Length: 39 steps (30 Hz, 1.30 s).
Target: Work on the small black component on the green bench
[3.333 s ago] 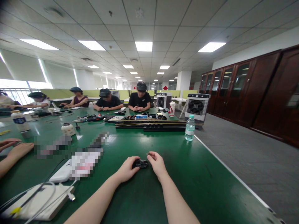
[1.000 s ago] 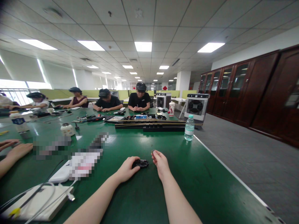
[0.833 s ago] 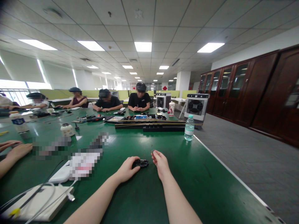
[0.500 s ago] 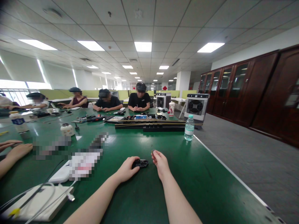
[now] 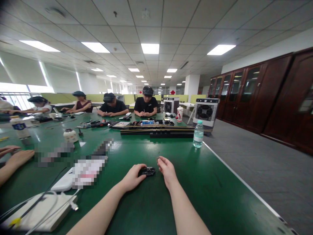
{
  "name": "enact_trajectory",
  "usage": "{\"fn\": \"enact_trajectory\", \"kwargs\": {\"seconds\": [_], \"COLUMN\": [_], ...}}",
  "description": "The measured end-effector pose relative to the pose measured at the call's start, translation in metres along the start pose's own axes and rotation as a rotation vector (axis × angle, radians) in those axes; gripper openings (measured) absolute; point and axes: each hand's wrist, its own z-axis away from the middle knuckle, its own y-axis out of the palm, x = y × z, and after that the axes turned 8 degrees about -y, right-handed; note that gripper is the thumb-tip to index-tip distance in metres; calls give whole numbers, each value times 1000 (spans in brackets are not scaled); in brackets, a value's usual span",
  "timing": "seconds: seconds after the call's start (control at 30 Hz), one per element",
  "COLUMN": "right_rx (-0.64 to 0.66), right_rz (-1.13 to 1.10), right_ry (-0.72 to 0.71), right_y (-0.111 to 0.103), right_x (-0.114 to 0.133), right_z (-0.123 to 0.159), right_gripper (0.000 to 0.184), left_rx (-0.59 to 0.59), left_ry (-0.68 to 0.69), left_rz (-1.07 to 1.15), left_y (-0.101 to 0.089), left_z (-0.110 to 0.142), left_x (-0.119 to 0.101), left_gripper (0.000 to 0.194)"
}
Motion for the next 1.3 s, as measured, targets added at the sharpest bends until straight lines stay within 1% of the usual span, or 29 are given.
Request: {"fn": "enact_trajectory", "kwargs": {"seconds": [0.1, 0.2, 0.27, 0.4, 0.47, 0.53, 0.63, 0.7, 0.77, 0.87, 0.93, 1.0, 1.1, 1.17, 1.3], "right_rx": [41, 134, 207, 296, 333, 404, 500, 523, 532, 523, 514, 496, 429, 404, 413], "right_rz": [81, 142, 223, 510, 652, 797, 1023, 1123, 1154, 1120, 1049, 953, 870, 881, 914], "right_ry": [-61, -175, -245, -371, -436, -486, -514, -510, -504, -487, -462, -428, -378, -356, -329], "right_y": [2, 4, 4, 3, 3, 2, 3, 3, 3, 2, 0, -2, -4, -5, -6], "right_x": [0, -1, -3, -6, -5, -4, -2, -2, -2, -5, -7, -9, -12, -12, -12], "right_z": [1, 2, 3, 6, 8, 10, 12, 13, 13, 12, 10, 7, 4, 3, 3], "right_gripper": [38, 34, 29, 21, 20, 20, 20, 20, 20, 20, 22, 28, 37, 38, 38], "left_rx": [7, 9, 7, 7, 6, 2, -7, -11, -13, -13, -12, -14, -31, -42, -33], "left_ry": [-7, -4, 3, 8, 10, 17, 29, 32, 33, 36, 36, 36, 26, 8, -32], "left_rz": [-5, -12, -18, -26, -33, -38, -34, -29, -23, -20, -22, -24, -28, -28, -15], "left_y": [0, 0, 0, 1, 1, 1, 2, 3, 3, 3, 3, 4, 4, 5, 6], "left_z": [0, -1, -1, -2, -2, -2, -2, -2, -2, -3, -3, -3, -3, -3, -4], "left_x": [-1, -1, -1, 0, 1, 1, 2, 2, 3, 4, 4, 5, 5, 5, 5], "left_gripper": [41, 41, 41, 41, 41, 40, 39, 38, 38, 39, 39, 38, 38, 39, 45]}}
